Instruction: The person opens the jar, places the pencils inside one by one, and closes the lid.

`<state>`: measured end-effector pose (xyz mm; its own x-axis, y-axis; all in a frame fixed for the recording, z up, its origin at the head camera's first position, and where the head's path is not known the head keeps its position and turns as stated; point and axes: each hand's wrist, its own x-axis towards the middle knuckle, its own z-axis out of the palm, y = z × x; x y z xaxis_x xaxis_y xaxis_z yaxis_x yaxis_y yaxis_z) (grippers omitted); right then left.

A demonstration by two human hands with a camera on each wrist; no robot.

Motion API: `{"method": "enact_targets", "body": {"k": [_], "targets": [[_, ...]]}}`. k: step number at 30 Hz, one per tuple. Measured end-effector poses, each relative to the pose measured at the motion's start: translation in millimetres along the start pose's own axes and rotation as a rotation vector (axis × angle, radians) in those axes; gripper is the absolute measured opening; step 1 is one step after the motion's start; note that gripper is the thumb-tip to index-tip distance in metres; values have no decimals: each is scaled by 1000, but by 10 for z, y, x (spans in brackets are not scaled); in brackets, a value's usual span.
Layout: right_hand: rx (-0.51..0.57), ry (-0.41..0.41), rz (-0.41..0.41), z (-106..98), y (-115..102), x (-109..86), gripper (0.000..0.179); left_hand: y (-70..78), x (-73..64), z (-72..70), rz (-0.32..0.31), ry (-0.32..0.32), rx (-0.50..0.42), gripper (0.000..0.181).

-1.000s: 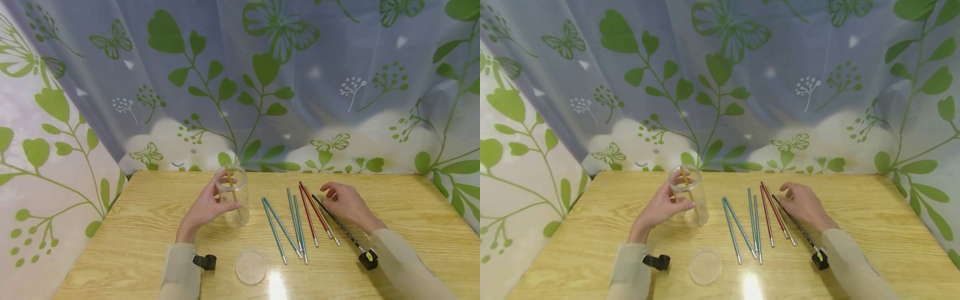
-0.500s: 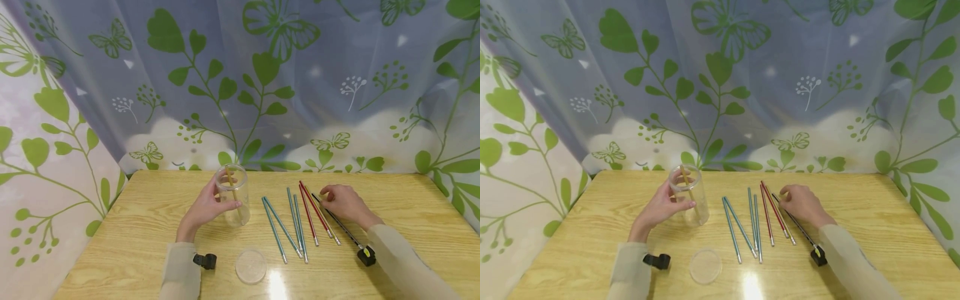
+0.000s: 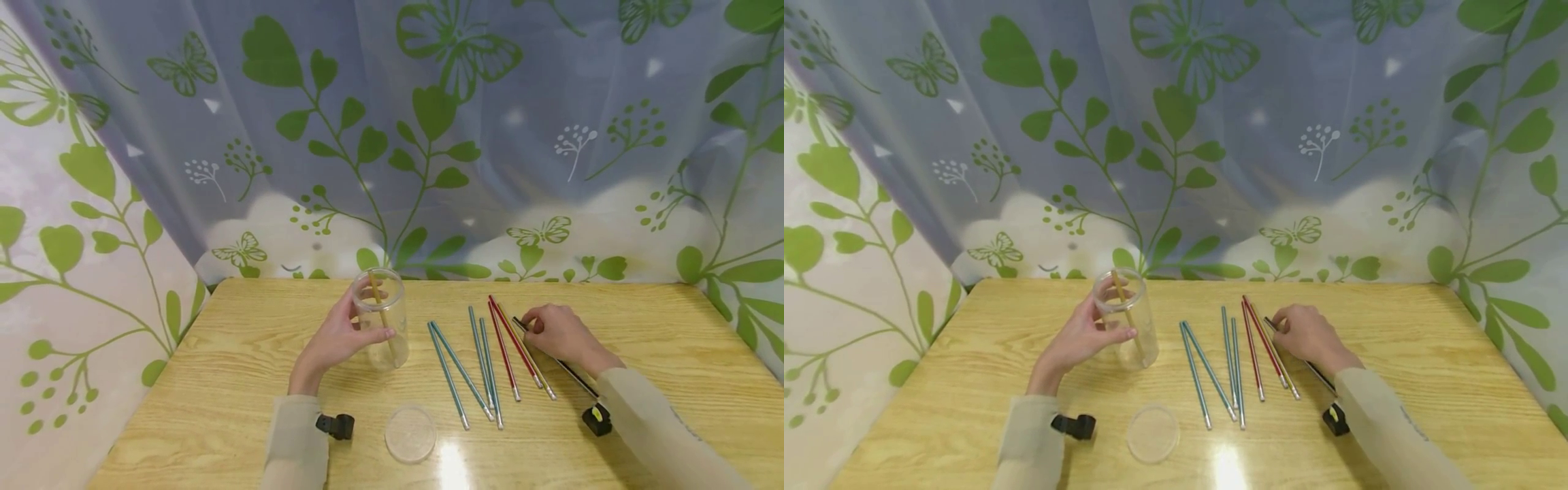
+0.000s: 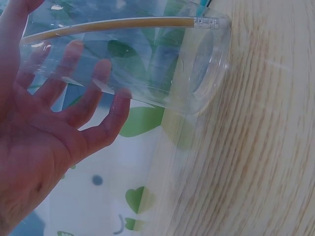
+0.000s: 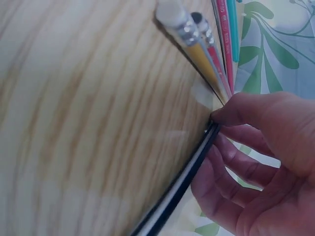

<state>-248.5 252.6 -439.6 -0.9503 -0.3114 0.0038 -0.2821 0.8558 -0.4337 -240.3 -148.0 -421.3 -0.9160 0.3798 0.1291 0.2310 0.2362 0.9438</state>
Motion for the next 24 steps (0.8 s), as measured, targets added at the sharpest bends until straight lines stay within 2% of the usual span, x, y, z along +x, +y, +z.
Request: {"method": "enact_targets", "body": {"k": [12, 24], "targets": [[21, 21, 62, -106, -55, -102, 30, 5, -8, 2, -7, 0, -13, 90], [44, 186, 41, -339, -172, -193, 28, -1, -2, 0, -4, 2, -19, 90]]}}
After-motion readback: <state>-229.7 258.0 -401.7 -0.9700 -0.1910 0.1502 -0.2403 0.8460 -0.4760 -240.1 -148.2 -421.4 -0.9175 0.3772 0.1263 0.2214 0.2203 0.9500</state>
